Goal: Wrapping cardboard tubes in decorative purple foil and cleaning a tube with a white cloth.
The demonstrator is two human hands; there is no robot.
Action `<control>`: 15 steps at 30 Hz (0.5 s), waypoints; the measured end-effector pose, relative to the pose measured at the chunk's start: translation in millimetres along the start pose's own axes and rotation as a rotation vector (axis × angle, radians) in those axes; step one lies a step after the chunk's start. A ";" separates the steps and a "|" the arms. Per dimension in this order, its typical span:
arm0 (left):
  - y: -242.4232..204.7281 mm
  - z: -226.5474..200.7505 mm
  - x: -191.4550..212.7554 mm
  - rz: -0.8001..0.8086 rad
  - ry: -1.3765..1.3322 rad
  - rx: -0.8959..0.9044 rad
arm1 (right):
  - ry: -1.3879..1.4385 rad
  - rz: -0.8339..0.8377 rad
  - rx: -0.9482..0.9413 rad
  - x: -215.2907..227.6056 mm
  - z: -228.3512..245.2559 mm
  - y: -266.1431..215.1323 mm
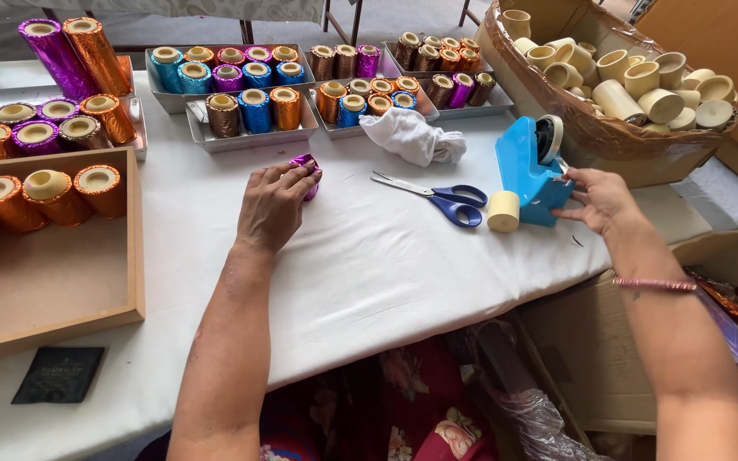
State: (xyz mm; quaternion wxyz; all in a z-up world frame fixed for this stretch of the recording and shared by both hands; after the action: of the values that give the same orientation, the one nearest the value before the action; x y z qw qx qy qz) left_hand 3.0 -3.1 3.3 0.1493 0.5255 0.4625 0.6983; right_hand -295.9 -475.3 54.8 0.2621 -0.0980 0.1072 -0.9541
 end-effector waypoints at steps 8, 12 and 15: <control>0.0 -0.1 -0.7 0.011 0.007 0.004 | 0.140 -0.027 0.187 7.7 -46.3 0.8; -1.5 1.3 -1.5 0.015 0.006 0.001 | 0.063 -0.018 0.222 10.2 -47.7 1.5; -2.3 0.4 -3.1 0.013 0.016 0.002 | -0.004 0.046 0.261 27.7 -58.5 27.4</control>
State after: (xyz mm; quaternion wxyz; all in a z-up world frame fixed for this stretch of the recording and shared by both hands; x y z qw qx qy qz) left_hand 4.0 -3.8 -0.4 0.1402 0.5231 0.4610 0.7030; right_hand -320.4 -503.7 -4.7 0.2948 -0.0626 -0.0160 -0.9534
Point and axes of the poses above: each hand's wrist, its own y-axis towards the middle knuckle, its own x-axis out of the back of the hand, z = x × y, the point moved 2 cm from there along y, towards the middle knuckle, and after that the axes turned 6 degrees about -z, right-handed, at the moved point
